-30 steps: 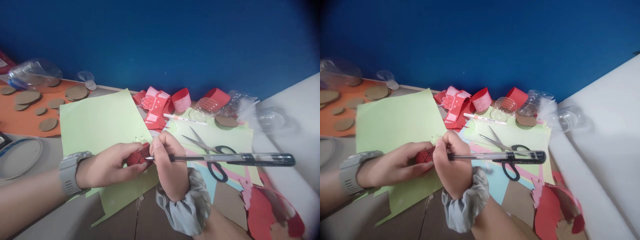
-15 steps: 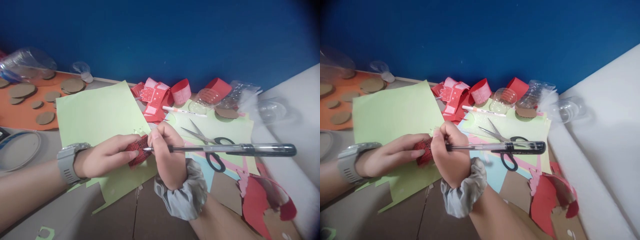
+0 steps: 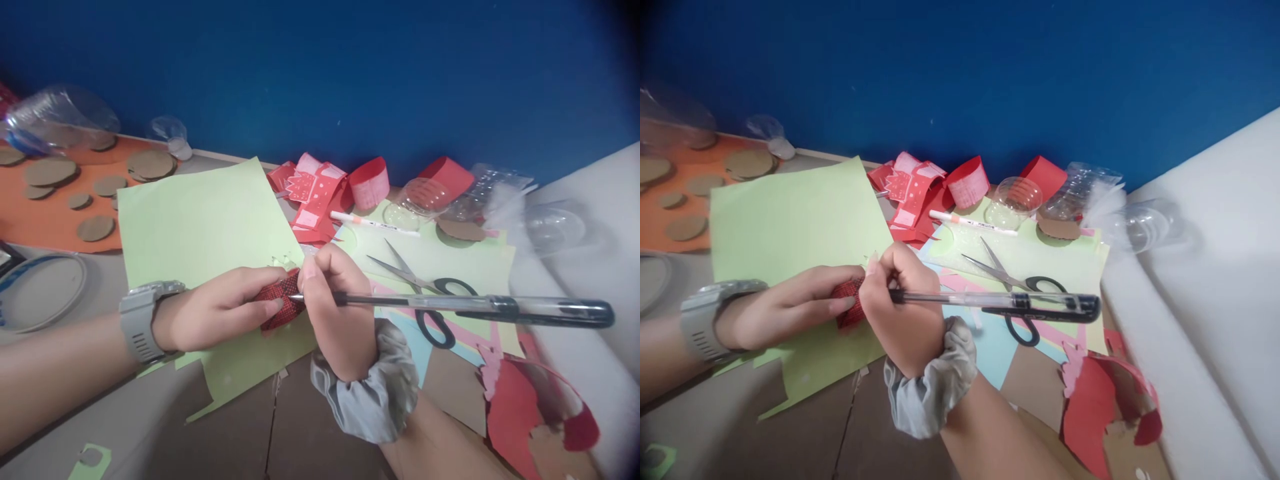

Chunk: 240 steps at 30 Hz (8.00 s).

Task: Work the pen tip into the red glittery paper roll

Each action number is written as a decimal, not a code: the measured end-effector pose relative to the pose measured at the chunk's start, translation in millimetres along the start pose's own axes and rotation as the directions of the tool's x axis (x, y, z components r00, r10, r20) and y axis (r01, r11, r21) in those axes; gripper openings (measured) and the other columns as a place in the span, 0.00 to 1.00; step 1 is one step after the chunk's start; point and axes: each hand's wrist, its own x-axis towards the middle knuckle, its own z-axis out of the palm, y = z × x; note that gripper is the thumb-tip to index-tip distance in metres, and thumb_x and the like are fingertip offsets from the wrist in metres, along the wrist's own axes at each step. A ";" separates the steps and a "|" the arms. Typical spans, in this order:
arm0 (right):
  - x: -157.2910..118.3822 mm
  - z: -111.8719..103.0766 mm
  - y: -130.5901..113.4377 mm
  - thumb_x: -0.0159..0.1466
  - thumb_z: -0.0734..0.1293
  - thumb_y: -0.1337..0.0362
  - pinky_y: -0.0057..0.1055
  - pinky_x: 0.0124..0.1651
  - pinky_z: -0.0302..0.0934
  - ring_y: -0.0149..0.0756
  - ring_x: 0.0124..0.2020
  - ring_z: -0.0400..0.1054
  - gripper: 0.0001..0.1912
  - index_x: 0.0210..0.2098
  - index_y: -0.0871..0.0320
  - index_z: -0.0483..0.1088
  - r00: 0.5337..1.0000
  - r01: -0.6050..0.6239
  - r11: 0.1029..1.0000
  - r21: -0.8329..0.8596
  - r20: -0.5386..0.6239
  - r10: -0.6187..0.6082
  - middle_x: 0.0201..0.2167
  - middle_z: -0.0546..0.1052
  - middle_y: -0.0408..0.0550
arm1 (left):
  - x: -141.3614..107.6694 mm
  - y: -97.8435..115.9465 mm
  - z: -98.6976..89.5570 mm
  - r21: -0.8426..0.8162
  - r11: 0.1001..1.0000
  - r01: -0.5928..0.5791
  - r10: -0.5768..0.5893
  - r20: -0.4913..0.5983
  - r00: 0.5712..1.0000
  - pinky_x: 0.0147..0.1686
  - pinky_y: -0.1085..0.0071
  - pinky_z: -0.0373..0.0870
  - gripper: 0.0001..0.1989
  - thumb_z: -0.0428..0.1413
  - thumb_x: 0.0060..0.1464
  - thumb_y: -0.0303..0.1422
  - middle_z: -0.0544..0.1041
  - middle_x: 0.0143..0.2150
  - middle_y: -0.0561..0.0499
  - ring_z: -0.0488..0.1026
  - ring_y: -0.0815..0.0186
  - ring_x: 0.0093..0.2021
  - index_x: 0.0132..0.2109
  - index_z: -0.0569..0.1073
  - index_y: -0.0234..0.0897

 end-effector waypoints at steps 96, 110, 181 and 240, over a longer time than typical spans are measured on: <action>-0.9 1.3 -0.3 0.64 0.60 0.66 0.25 0.23 0.46 0.25 0.20 0.48 0.16 0.22 0.55 0.52 0.999 -0.049 0.999 -0.014 0.018 0.049 0.18 0.53 0.35 | -2.0 -1.5 -2.5 0.081 0.997 0.004 -0.007 0.038 0.999 0.35 0.74 0.67 0.08 0.44 0.64 0.30 0.73 0.31 0.52 0.69 0.67 0.31 0.38 0.66 0.33; -0.8 0.1 2.7 0.65 0.60 0.66 0.26 0.23 0.47 0.26 0.21 0.48 0.16 0.22 0.55 0.52 1.000 -0.026 0.999 -0.039 0.014 0.026 0.19 0.53 0.36 | -2.2 -2.1 -0.2 0.072 0.997 0.012 -0.013 0.013 1.000 0.33 0.74 0.66 0.08 0.45 0.63 0.31 0.71 0.30 0.53 0.67 0.67 0.30 0.36 0.64 0.35; 0.7 -0.9 2.8 0.65 0.58 0.66 0.28 0.24 0.47 0.26 0.21 0.51 0.16 0.21 0.55 0.54 0.999 -0.002 0.998 0.061 0.033 0.000 0.19 0.54 0.37 | -1.3 -5.0 -1.9 0.114 0.993 0.028 -0.029 0.013 0.999 0.29 0.76 0.64 0.09 0.51 0.64 0.37 0.69 0.30 0.55 0.65 0.69 0.29 0.39 0.67 0.34; -1.5 -2.3 5.4 0.66 0.59 0.67 0.27 0.25 0.47 0.27 0.22 0.50 0.15 0.22 0.56 0.53 0.998 -0.033 0.999 -0.007 0.052 0.033 0.19 0.55 0.37 | -1.6 -2.7 -2.1 0.019 0.999 -0.031 0.030 0.008 1.000 0.33 0.74 0.66 0.10 0.45 0.64 0.31 0.70 0.30 0.52 0.66 0.68 0.30 0.34 0.65 0.34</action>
